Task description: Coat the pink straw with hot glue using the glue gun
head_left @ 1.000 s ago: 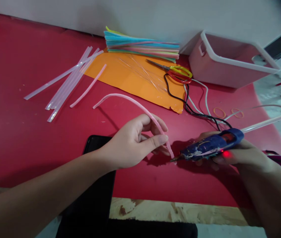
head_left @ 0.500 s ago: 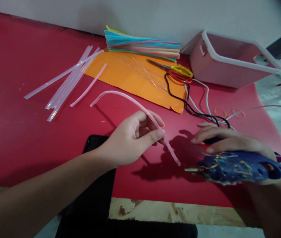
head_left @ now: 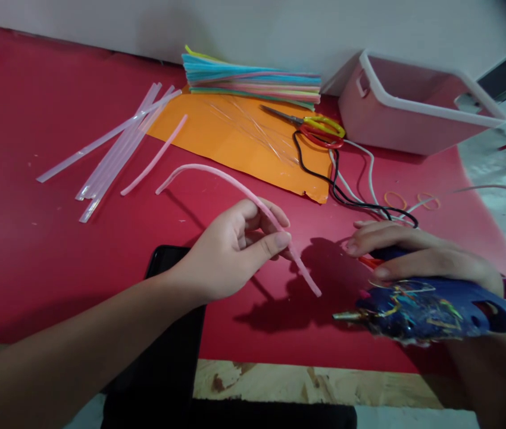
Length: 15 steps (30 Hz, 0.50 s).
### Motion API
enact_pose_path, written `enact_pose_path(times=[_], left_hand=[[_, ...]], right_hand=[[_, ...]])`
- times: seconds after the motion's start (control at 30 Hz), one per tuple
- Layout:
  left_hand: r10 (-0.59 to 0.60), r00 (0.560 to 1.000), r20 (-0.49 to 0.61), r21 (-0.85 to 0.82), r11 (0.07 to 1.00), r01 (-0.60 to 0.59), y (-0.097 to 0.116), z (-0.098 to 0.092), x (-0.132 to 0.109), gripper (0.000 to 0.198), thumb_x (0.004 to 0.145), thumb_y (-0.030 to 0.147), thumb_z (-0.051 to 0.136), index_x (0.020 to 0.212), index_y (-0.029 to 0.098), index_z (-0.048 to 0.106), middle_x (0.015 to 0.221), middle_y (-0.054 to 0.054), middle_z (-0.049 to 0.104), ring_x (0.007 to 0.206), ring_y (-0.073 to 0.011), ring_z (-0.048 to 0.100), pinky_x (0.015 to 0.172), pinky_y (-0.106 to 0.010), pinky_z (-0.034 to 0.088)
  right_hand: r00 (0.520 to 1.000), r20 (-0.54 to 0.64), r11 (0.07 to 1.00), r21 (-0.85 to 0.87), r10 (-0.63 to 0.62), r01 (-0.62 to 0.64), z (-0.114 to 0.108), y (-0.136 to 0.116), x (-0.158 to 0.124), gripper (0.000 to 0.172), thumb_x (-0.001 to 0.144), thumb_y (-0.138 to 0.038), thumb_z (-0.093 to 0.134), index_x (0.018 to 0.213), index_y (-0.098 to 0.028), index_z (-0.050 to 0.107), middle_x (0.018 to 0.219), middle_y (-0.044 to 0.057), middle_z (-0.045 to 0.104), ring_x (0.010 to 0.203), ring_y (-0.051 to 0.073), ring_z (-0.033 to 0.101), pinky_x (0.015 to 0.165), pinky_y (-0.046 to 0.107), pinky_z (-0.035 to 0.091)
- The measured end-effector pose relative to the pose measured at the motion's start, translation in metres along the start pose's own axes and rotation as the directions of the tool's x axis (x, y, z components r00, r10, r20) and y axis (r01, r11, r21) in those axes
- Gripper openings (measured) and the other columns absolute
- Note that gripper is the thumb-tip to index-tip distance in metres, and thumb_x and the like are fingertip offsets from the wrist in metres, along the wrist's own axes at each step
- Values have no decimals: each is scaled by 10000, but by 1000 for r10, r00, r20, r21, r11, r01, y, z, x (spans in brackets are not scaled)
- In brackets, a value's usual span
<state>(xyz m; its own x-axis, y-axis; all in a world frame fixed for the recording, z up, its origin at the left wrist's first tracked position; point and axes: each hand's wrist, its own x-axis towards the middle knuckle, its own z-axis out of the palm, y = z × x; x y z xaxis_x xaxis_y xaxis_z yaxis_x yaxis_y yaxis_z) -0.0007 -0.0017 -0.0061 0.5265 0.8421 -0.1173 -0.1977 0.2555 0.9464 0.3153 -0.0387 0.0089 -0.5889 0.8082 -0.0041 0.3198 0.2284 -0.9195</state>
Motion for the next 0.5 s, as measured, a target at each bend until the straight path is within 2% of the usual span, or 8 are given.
enact_pose_path(times=[0.03,0.07,0.13,0.2,0.27,0.33,0.4,0.5], left_hand=[[-1,1000,-1,-3,1000,1,0,0,0,125,922,154,720,918,176,596,807,30,657,793,-121,742,742,-225,576],[-3,1000,-3,-5,1000,3,0,0,0,123,925,154,717,922,176,595,805,31,659,791,-122,749,733,-219,577],[-4,1000,-15,-11,1000,4,-1,0,1,120,932,154,712,925,173,594,795,34,664,781,-119,761,723,-206,582],[-3,1000,-31,-30,1000,2,-1,1,1,116,939,137,695,924,172,585,779,40,663,750,-115,766,728,-206,598],[-5,999,-49,-60,998,2,0,2,1,116,946,106,664,918,170,572,761,48,655,706,-110,765,735,-216,617],[-4,998,-62,-74,997,0,0,2,1,117,944,87,651,918,166,569,762,50,650,688,-108,766,722,-215,625],[-1,997,-76,-71,997,-5,1,3,1,111,939,86,656,921,161,577,780,47,650,690,-107,766,700,-205,627],[-6,996,-85,-86,996,-2,1,4,1,110,944,83,646,922,162,574,787,48,648,661,-103,759,662,-206,635]], right_hand=[[991,85,991,-83,-101,108,-1,1,-1,198,867,-403,807,1054,-357,852,1078,118,817,1094,304,759,1124,503,520],[989,30,981,-123,-147,150,1,1,-3,254,923,-455,730,1134,-353,827,1101,119,810,1105,295,754,1104,483,540],[959,-275,990,-134,-71,35,9,1,-7,287,887,-492,764,1137,-356,797,1062,94,801,1028,269,763,935,393,629],[908,-417,990,-108,35,-87,19,0,-10,351,733,-473,907,1039,-333,810,927,59,805,794,219,763,702,284,643],[920,-378,993,-14,100,-113,23,-2,-9,338,721,-559,885,908,-285,818,766,46,788,550,161,673,494,231,567],[943,-294,988,48,157,-150,22,-3,-5,372,768,-610,826,809,-240,811,645,48,755,428,123,577,384,200,474],[949,-228,976,66,219,-209,18,-2,-3,397,801,-601,801,760,-206,804,580,58,727,404,115,548,354,185,432],[954,-130,955,155,272,-251,14,4,-6,403,832,-586,775,780,-186,798,613,80,738,408,112,538,355,189,428]])
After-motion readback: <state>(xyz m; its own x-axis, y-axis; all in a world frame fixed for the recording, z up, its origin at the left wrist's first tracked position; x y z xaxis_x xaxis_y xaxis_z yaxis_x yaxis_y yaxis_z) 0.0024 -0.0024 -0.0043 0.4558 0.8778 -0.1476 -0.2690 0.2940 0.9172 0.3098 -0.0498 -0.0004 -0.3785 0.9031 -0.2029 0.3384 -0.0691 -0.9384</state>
